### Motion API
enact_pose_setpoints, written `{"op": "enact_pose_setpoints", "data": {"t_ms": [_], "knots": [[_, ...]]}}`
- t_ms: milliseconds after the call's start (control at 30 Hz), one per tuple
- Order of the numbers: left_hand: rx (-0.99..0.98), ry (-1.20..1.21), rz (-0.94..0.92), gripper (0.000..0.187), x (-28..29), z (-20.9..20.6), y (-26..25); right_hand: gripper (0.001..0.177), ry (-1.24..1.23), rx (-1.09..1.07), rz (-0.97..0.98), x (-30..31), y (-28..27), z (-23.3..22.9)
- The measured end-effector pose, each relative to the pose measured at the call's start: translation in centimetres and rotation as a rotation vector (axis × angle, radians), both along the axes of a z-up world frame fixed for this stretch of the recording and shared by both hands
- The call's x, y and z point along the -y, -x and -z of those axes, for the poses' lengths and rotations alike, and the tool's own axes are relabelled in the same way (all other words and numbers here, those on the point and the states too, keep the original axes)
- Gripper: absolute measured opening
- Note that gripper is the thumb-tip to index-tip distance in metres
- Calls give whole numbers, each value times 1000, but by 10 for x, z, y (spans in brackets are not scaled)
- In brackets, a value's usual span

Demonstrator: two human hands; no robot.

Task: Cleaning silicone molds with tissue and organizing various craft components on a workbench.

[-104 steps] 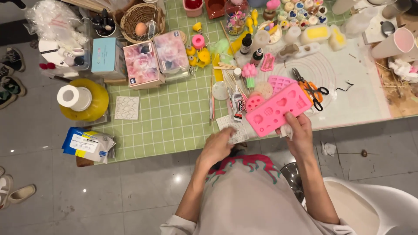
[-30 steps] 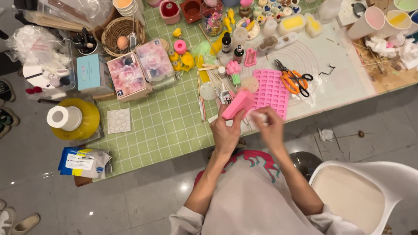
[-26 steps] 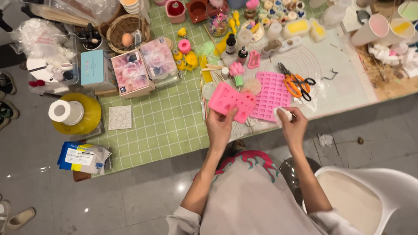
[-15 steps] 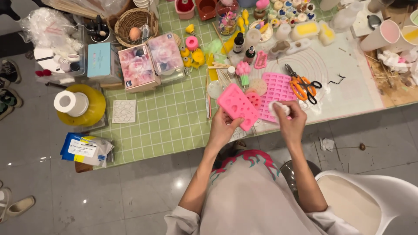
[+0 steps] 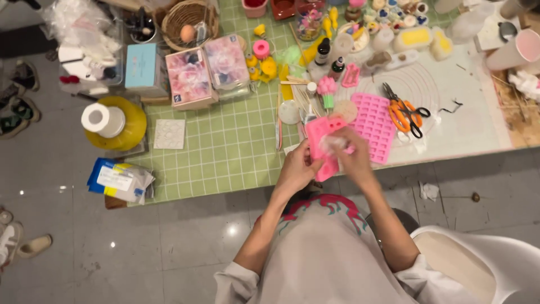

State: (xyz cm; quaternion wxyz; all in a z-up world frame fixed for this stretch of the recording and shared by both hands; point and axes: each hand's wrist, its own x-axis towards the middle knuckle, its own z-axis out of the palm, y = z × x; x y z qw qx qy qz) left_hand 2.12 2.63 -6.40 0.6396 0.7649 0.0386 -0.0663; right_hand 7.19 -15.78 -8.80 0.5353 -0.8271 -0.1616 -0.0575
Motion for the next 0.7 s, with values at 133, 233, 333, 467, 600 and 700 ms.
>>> {"op": "enact_pose_setpoints", "data": {"t_ms": [133, 233, 333, 467, 600, 700], "knots": [[16, 110, 34, 53, -21, 15, 24, 27, -112, 107, 325, 118, -66, 131], [11, 437, -42, 61, -60, 66, 33, 27, 51, 29, 346, 154, -46, 98], [-75, 542, -354, 57, -119, 125, 42, 53, -137, -177, 308, 160, -10, 77], [-120, 402, -852, 56, -218, 170, 68, 27, -304, -288, 210, 186, 14, 132], [-47, -38, -947, 60, -341, 234, 72, 18, -331, -507, 252, 175, 26, 144], [-72, -141, -1034, 44, -402, 215, 56, 18, -306, -518, 217, 164, 22, 140]]}}
